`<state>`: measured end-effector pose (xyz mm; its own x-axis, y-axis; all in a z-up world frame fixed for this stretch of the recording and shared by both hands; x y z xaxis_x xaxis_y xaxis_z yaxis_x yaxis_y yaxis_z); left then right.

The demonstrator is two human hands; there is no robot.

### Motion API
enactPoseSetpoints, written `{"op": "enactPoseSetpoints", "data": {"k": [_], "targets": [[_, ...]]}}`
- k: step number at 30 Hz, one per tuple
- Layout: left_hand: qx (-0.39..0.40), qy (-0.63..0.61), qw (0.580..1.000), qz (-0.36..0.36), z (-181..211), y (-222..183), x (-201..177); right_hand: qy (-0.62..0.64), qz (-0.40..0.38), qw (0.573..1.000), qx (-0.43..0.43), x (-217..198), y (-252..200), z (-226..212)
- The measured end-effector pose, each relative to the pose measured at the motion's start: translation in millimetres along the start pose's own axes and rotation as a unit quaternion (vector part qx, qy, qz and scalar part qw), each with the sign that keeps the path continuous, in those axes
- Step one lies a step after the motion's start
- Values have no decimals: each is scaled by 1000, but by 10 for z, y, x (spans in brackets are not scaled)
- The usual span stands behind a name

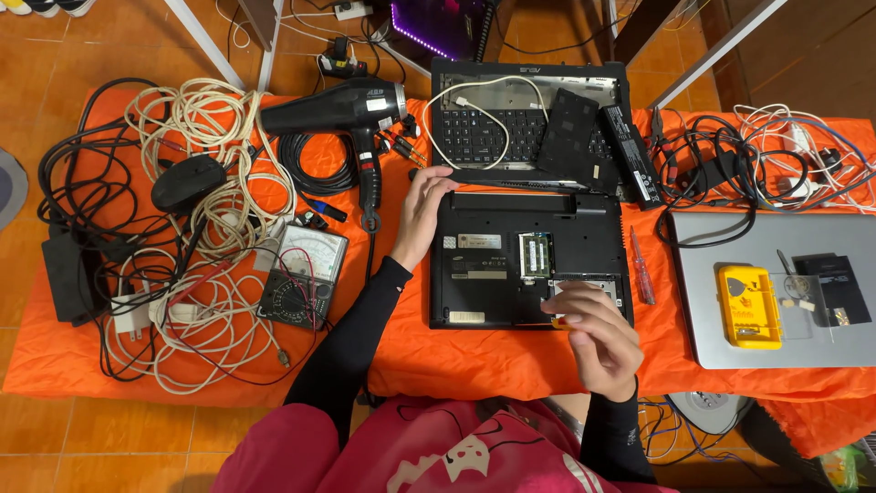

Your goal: Repairing a laptop by removing screws and inspecting internal components.

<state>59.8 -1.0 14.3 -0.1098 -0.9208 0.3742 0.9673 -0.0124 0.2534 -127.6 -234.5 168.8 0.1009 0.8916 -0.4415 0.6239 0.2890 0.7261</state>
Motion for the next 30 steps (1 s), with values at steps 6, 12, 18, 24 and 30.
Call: {"op": "enactPoseSetpoints", "data": {"k": [6,12,18,24,30], "targets": [[-1,-2,1000,-2,17,-13,12,-6,-8,1000,-11,-60,-94,141],[36,142,988,-49,309,-73,116,16,-29,999,-42,-7,46,68],[115,417,887,-164,467,-164,345,27,-7,1000,14,58,31,119],[98,467,859,-186,444,-216,373,47,7,999,0,89,-42,138],[101,467,858,-188,487,-229,394,49,-16,999,8,-18,139,84]]}}
Point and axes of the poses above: each hand's wrist, its own y-axis towards the middle knuckle, its own x-axis out of the palm, z = x × y, the point moved 7 cm from there along y, towards the middle knuckle, and after that the axes turned 8 degrees about -y, right-handed, at the moved point
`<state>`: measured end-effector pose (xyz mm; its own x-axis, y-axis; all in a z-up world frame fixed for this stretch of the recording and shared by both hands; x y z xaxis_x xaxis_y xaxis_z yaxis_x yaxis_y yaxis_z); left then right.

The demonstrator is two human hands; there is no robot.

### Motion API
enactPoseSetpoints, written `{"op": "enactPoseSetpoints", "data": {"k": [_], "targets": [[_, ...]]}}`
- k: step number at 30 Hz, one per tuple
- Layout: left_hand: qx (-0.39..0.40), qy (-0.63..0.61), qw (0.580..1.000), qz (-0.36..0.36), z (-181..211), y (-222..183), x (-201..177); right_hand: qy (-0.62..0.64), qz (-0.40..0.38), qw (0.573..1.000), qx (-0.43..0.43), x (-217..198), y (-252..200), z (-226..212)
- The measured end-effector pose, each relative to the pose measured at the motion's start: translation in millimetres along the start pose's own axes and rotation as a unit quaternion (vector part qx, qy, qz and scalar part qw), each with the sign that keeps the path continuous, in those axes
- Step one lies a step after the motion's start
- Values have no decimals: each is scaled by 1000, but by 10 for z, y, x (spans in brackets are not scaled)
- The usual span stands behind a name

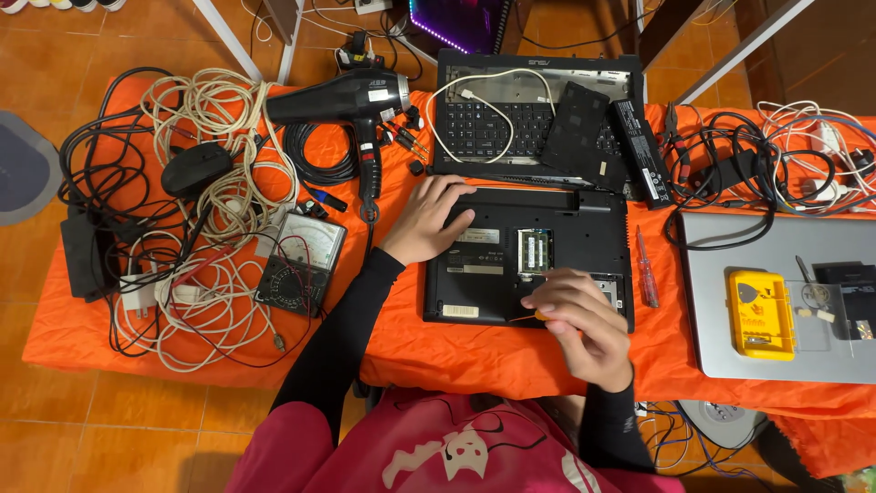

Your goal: Repairing a laptop by removing screws and inspecting internal components.

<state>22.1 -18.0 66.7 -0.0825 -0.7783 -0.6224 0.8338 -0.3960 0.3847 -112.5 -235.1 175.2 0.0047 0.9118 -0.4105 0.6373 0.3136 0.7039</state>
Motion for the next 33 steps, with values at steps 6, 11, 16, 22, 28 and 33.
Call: {"op": "enactPoseSetpoints", "data": {"k": [6,11,16,22,28,33], "targets": [[15,-5,1000,5,50,-1,-33,-34,-206,977,-34,-83,552,-104],[18,-17,1000,9,34,-3,-46,-77,-346,930,-98,56,888,-236],[12,-18,1000,6,81,18,-84,-39,-376,914,-146,171,973,-417],[6,-11,1000,-1,46,29,-31,9,-415,896,-160,97,825,-398],[6,-11,1000,-6,47,52,-42,-15,-439,882,-172,29,789,-439],[12,-31,999,-8,55,29,-12,11,-447,878,-172,-17,742,-470]]}}
Point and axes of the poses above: each hand's wrist, its own y-axis towards the middle knuckle, its own x-axis out of the palm, z = x × y, the point moved 7 cm from there along y, towards the middle knuckle, and after that the axes turned 8 degrees about -y, right-handed, at the moved point
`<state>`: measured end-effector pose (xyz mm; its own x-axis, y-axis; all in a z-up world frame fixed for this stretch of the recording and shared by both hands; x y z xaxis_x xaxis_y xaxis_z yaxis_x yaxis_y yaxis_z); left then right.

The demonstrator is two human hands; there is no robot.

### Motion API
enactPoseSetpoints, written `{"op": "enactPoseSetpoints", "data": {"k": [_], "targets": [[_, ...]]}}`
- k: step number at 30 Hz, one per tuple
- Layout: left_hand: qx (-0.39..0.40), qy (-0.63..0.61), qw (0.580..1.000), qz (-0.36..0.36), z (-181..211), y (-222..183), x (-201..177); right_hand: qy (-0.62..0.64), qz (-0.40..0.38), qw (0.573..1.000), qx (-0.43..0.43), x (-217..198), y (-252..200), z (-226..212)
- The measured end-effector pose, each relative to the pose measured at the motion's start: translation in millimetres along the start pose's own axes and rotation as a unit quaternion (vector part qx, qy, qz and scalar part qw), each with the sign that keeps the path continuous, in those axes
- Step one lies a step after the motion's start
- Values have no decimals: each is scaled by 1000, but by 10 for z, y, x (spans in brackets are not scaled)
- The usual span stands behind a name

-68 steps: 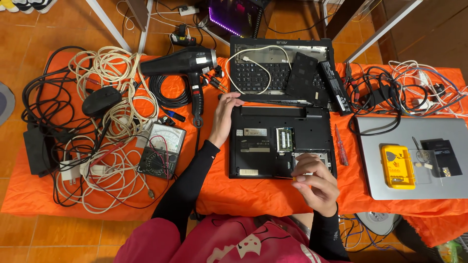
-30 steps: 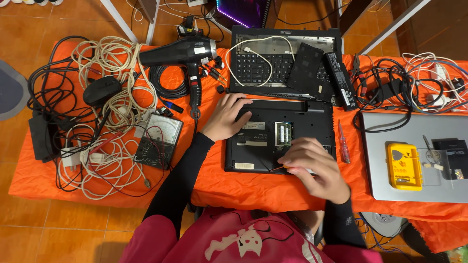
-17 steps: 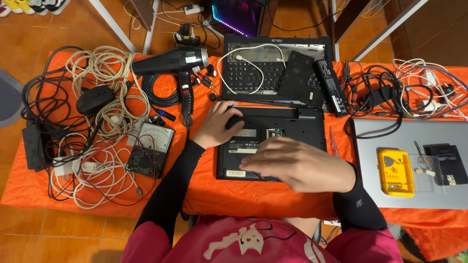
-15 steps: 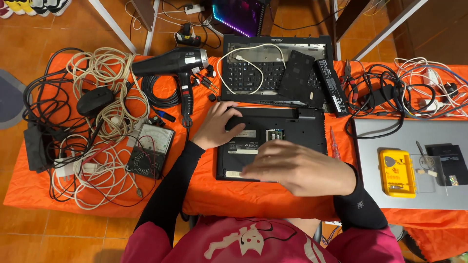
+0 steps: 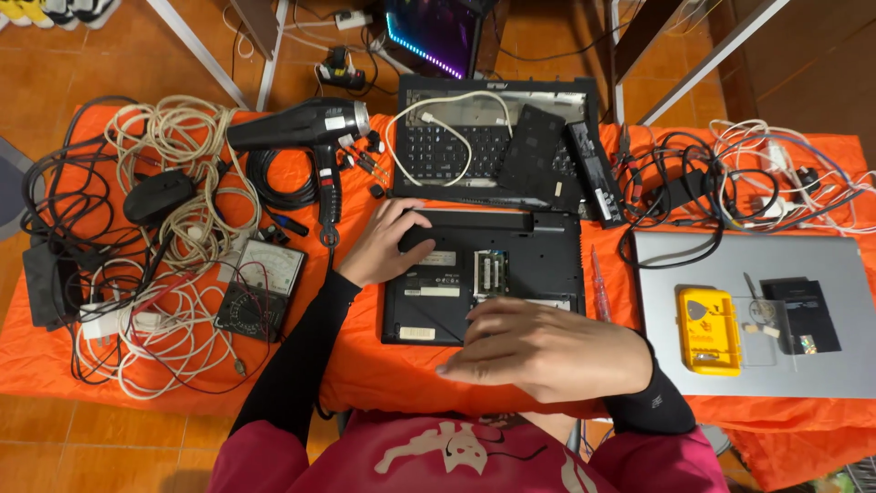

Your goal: Repairing a laptop by removing screws and inspecting internal components.

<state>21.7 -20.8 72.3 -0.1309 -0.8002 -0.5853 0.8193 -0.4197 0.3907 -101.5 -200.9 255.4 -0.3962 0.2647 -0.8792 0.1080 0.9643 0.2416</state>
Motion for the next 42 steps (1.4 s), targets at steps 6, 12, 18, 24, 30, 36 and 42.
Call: {"op": "enactPoseSetpoints", "data": {"k": [6,12,18,24,30,36,42], "targets": [[-10,-5,1000,-4,-21,8,10,-13,-11,1000,-10,-46,-13,14],[-27,-17,999,-10,-6,60,-20,28,8,1000,2,-160,9,186],[-61,-48,997,7,-8,50,-76,75,14,997,31,-162,47,405],[-50,-49,997,22,-50,55,-89,94,30,994,46,-189,90,523],[-68,-50,996,8,-45,62,-67,75,34,995,63,-151,51,433],[-78,-39,996,16,-36,91,-91,59,24,997,36,-187,83,324],[-66,-18,997,38,3,37,-80,50,57,997,23,-176,28,285]]}}
Point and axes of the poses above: each hand's wrist, its own y-axis towards the middle knuckle, its own x-axis out of the palm, z = x × y, the point moved 7 cm from there along y, towards the middle knuckle, and after that the axes turned 8 degrees about -y, right-handed, at the moved point
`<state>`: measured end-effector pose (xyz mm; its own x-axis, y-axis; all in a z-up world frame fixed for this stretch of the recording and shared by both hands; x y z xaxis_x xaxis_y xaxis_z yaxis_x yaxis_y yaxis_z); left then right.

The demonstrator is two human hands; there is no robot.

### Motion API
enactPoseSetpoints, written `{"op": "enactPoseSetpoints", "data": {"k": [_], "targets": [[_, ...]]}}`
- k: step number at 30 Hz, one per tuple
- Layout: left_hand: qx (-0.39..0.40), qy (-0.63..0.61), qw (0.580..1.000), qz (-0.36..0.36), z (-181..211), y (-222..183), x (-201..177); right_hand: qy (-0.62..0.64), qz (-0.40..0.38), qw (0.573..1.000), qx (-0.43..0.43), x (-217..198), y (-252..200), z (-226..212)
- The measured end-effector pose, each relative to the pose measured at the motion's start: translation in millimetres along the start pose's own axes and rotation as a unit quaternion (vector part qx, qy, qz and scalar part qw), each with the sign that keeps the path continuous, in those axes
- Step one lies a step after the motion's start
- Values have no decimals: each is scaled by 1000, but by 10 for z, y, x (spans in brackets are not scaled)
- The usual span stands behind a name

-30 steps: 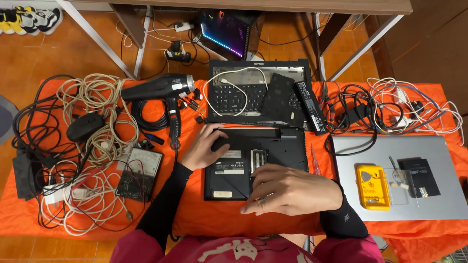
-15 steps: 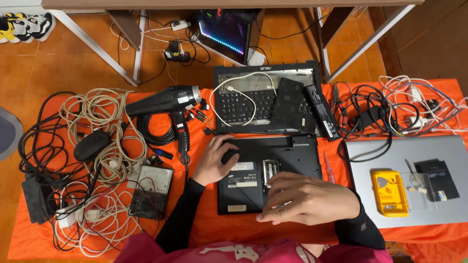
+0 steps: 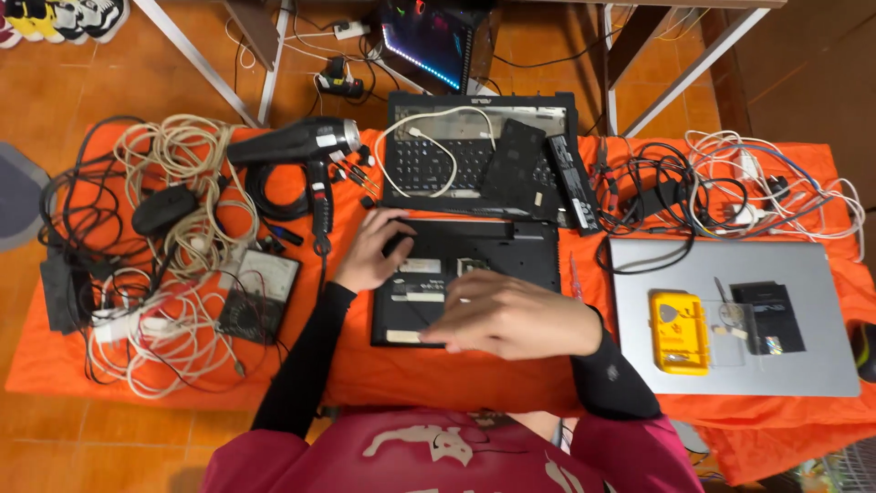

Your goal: Repairing a laptop by removing screws and inspecting internal components.

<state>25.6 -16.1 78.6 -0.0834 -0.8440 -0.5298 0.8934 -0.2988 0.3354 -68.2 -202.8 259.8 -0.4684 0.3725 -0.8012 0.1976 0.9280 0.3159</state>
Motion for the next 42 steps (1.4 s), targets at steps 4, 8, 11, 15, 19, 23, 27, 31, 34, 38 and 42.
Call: {"op": "enactPoseSetpoints", "data": {"k": [4,8,11,15,19,23,27,31,34,38,42], "targets": [[12,23,1000,18,22,-41,46,-16,11,1000,11,31,-62,22],[12,46,998,31,81,-24,22,-14,29,999,-14,112,-103,28],[13,42,998,37,86,-45,31,15,25,999,-19,145,-60,51],[17,38,999,34,44,-23,39,17,51,999,-2,164,-47,102],[54,72,996,13,105,141,16,6,79,997,-11,142,-50,126],[69,37,997,3,95,258,109,0,75,997,-15,186,-12,200],[70,-15,997,14,8,253,103,8,69,997,12,187,11,203],[80,-31,996,13,-2,214,88,19,67,998,-3,174,54,144],[82,-33,996,11,2,230,67,16,65,998,-8,190,47,173],[68,-21,997,18,-26,234,117,5,62,998,1,176,13,176],[68,-19,997,13,-65,224,107,-27,68,997,16,188,14,175]]}}
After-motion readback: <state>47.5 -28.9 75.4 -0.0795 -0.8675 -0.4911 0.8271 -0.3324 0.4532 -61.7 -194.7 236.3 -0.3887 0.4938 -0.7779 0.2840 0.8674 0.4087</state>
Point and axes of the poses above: each hand's wrist, its own y-axis towards the middle knuckle, its own x-axis out of the palm, z = x × y, the point moved 7 cm from there along y, towards the middle knuckle, and after that the axes turned 8 degrees about -y, right-handed, at the moved point
